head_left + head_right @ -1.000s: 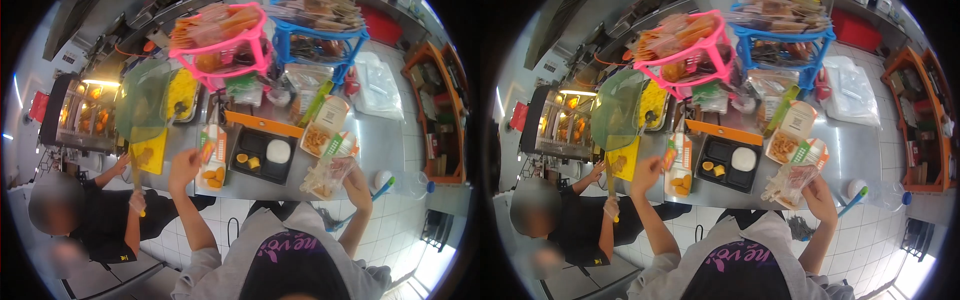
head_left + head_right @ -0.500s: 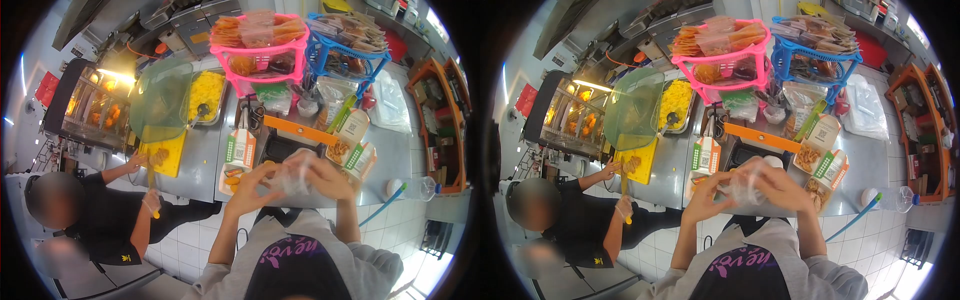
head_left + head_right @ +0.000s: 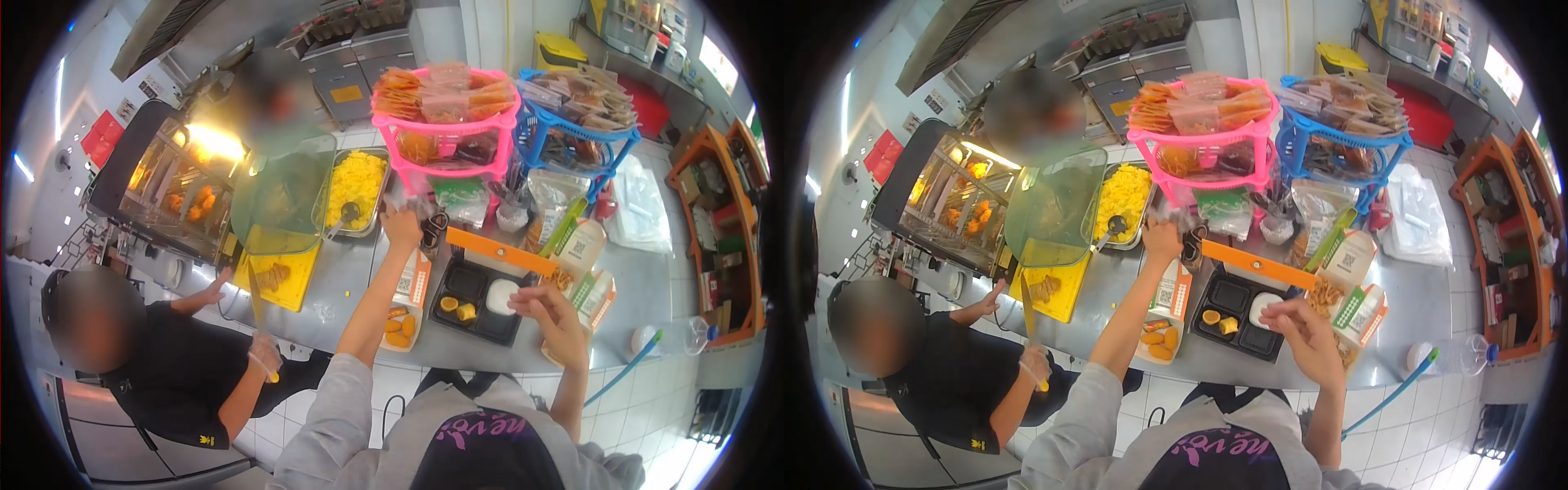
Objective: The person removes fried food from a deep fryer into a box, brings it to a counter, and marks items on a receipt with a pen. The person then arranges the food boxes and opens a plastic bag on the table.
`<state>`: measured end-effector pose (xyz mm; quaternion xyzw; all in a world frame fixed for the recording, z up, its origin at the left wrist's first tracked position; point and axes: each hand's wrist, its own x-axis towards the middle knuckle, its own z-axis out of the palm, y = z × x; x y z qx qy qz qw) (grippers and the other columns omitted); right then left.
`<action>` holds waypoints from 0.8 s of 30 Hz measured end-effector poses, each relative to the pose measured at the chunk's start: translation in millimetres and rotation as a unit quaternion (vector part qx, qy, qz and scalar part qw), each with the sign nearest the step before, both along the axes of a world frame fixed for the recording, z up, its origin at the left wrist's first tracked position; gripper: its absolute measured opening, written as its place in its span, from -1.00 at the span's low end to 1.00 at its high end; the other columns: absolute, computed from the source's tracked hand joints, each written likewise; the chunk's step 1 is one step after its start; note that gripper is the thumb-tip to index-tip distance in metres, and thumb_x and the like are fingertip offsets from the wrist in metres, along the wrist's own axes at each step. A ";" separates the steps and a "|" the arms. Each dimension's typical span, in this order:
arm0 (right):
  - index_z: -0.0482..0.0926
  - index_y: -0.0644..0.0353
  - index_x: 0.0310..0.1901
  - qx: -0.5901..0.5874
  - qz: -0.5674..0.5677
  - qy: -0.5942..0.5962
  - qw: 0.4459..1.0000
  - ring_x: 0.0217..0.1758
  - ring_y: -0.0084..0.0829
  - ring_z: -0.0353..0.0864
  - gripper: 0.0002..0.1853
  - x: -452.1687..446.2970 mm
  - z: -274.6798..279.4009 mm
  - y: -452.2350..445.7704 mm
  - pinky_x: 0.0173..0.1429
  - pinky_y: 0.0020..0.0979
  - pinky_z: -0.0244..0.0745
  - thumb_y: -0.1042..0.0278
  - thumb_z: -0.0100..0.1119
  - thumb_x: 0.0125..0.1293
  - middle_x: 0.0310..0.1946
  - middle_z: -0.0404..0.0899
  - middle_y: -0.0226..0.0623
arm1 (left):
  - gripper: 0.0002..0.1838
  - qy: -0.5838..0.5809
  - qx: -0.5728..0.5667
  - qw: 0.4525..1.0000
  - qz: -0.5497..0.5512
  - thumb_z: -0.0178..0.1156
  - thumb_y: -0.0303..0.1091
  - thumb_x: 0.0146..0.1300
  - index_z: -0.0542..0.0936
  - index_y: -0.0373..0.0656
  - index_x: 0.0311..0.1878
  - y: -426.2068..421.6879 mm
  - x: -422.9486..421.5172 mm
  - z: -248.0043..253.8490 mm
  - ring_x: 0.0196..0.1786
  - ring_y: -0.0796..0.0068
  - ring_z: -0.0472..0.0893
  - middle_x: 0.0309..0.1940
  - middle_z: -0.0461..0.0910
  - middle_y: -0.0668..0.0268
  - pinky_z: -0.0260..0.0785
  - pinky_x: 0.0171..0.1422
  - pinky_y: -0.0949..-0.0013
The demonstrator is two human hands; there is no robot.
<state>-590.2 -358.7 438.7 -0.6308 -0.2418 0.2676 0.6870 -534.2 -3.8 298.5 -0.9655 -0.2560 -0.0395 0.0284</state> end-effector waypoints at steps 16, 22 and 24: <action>0.44 0.32 0.02 -0.040 0.151 0.033 0.987 -0.08 -0.37 0.63 -0.78 9.7 -39.1 -32.9 0.06 -0.39 0.51 0.53 0.05 0.37 -0.18 0.61 -0.14 | -0.57 -0.179 -0.150 0.972 0.018 0.32 -0.03 0.09 0.56 0.05 0.00 -86.8 -105.4 78.9 0.12 0.22 0.47 -0.01 0.57 0.26 0.16 0.23 -0.17; 0.52 0.27 -0.11 -0.065 0.231 -0.056 0.969 -0.37 -0.58 0.58 -0.84 -66.7 -42.4 16.6 -0.17 -0.54 0.44 0.57 0.16 0.28 -0.44 0.61 -0.34 | -0.74 -0.244 -0.470 0.848 -0.020 0.16 -0.19 0.33 0.65 -0.19 -0.29 -152.8 -355.1 42.3 -0.30 0.50 0.66 -0.43 0.68 0.34 0.44 -0.12 0.46; 0.57 0.31 -0.29 -0.039 0.310 -0.008 0.950 -0.52 -0.59 0.55 -0.86 -111.2 -51.9 45.3 -0.26 -0.54 0.43 0.45 0.07 0.38 -0.57 0.57 -0.34 | -0.50 -0.217 -0.573 0.778 0.139 -0.08 -0.02 0.45 0.73 -0.15 -0.35 -171.8 -454.3 -8.6 -0.36 0.49 0.69 -0.45 0.70 0.29 0.48 -0.14 0.45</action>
